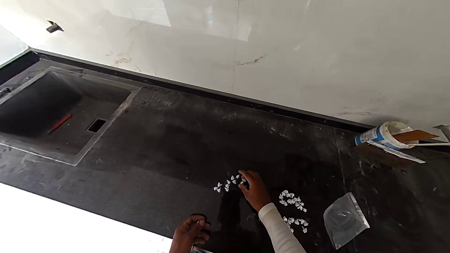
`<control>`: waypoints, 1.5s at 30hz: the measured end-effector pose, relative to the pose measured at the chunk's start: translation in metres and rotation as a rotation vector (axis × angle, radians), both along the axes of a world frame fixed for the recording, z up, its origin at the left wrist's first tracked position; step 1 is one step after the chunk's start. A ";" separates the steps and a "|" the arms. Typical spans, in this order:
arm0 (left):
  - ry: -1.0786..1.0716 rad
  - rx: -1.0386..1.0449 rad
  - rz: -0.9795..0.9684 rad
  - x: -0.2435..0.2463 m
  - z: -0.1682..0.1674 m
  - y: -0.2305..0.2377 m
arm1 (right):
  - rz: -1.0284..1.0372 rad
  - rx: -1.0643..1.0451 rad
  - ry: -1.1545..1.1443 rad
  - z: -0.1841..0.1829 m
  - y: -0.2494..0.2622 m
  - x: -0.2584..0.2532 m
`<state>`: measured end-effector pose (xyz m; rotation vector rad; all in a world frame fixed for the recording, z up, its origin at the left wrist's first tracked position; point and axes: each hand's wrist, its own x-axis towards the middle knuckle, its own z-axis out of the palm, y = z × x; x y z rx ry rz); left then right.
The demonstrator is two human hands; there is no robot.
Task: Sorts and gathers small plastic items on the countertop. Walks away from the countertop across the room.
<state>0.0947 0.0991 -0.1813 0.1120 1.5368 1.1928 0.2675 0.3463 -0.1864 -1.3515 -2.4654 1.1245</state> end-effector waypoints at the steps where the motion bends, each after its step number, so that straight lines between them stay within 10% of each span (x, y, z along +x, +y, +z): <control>1: 0.001 0.001 0.001 0.000 0.000 0.000 | -0.004 -0.001 0.010 -0.001 0.000 0.001; 17: -0.004 0.032 -0.029 -0.003 -0.002 -0.001 | -0.070 -0.099 -0.024 0.014 0.007 0.058; 29: 0.020 0.009 -0.062 -0.004 0.000 0.002 | 0.471 0.142 -0.184 0.020 0.028 -0.027; 45: 0.024 0.015 -0.052 -0.003 0.000 0.002 | 0.392 0.102 -0.139 0.017 0.033 0.000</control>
